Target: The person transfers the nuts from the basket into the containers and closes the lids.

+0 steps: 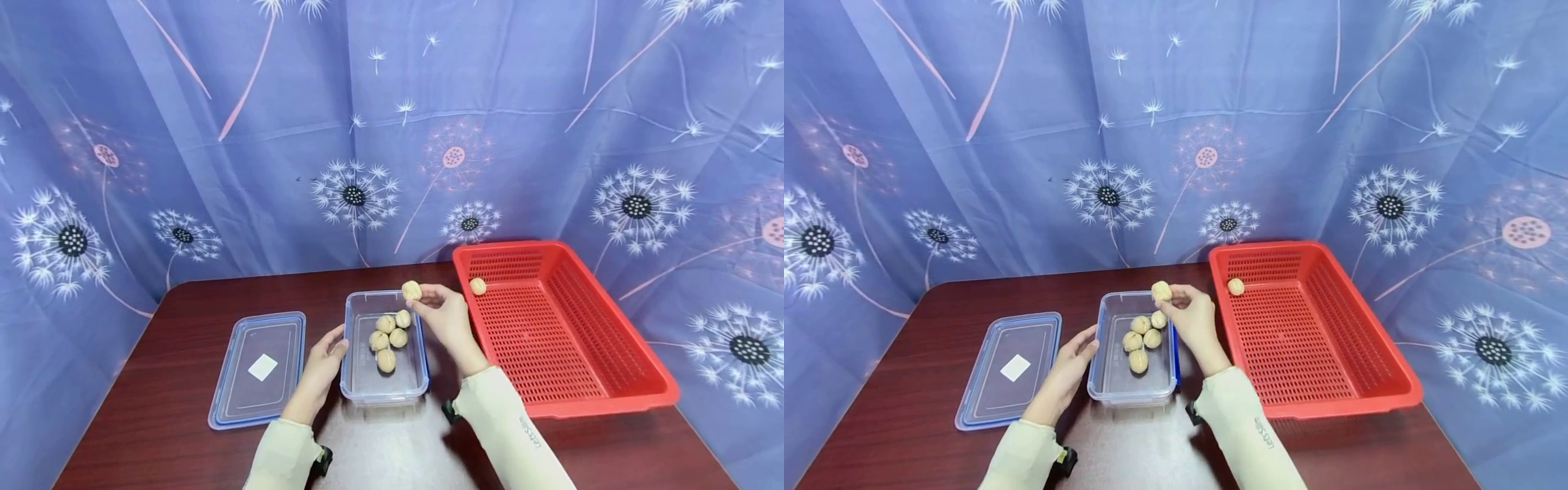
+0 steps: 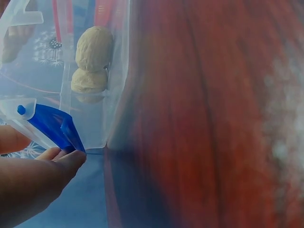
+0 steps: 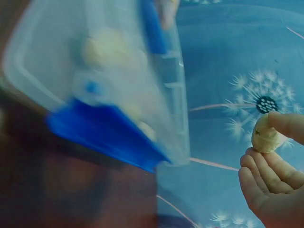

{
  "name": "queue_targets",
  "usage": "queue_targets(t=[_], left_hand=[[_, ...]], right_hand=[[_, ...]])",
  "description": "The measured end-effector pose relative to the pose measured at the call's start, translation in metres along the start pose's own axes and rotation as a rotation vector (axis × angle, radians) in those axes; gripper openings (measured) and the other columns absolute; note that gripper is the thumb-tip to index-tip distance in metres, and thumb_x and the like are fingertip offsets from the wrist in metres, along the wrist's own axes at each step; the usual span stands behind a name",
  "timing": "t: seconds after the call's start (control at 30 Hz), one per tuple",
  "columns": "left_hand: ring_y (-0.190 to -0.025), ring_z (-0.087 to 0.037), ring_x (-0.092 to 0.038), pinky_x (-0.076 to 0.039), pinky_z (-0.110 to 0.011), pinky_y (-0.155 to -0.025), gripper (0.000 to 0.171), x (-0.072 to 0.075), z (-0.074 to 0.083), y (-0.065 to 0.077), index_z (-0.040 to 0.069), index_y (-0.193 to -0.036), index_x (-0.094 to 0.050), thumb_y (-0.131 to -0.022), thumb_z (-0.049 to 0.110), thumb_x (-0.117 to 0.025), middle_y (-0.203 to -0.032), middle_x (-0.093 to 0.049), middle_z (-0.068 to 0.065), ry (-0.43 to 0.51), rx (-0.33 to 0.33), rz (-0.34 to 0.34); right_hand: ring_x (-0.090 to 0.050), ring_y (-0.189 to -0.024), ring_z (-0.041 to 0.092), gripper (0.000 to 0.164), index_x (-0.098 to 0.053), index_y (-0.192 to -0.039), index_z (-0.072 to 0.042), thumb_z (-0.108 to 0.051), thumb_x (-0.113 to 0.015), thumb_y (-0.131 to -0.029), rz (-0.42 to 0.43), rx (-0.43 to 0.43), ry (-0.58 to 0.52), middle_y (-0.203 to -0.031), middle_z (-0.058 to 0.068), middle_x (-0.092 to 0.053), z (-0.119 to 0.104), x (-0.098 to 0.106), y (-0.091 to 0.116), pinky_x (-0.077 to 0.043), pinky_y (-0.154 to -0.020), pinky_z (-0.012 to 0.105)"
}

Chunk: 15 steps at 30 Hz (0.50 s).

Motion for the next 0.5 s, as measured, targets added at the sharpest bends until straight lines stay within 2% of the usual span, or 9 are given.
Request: queue_targets(t=[0.3, 0.5], left_hand=[[-0.135, -0.039, -0.036, -0.028, -0.051, -0.113, 0.044, -0.001, 0.0, -0.001, -0.008, -0.142, -0.038, -0.1, 0.005, -0.044, -0.143, -0.041, -0.03, -0.006, -0.012, -0.003], [-0.135, -0.039, -0.035, -0.028, -0.051, -0.113, 0.044, 0.0, 0.001, 0.0, -0.008, -0.142, -0.037, -0.1, 0.005, -0.044, -0.143, -0.04, -0.029, -0.012, -0.005, 0.005]], right_hand=[[-0.067, -0.086, 0.031, 0.028, -0.071, -0.1, 0.002, -0.003, -0.079, -0.074, 0.039, 0.015, 0.063, -0.09, 0.014, -0.072, 0.019, -0.008, 0.035, -0.056, -0.078, 0.044], [-0.066, -0.094, 0.028, 0.031, -0.073, -0.098, -0.001, -0.005, -0.083, -0.069, 0.046, 0.119, 0.194, -0.098, 0.01, -0.07, 0.027, -0.014, 0.046, -0.053, -0.083, 0.043]])
Point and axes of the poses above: each hand's wrist, its own y-axis away from the middle knuckle, its own x-axis out of the back of the hand, z = x × y, the point moved 7 cm from there along -y, towards the middle knuckle
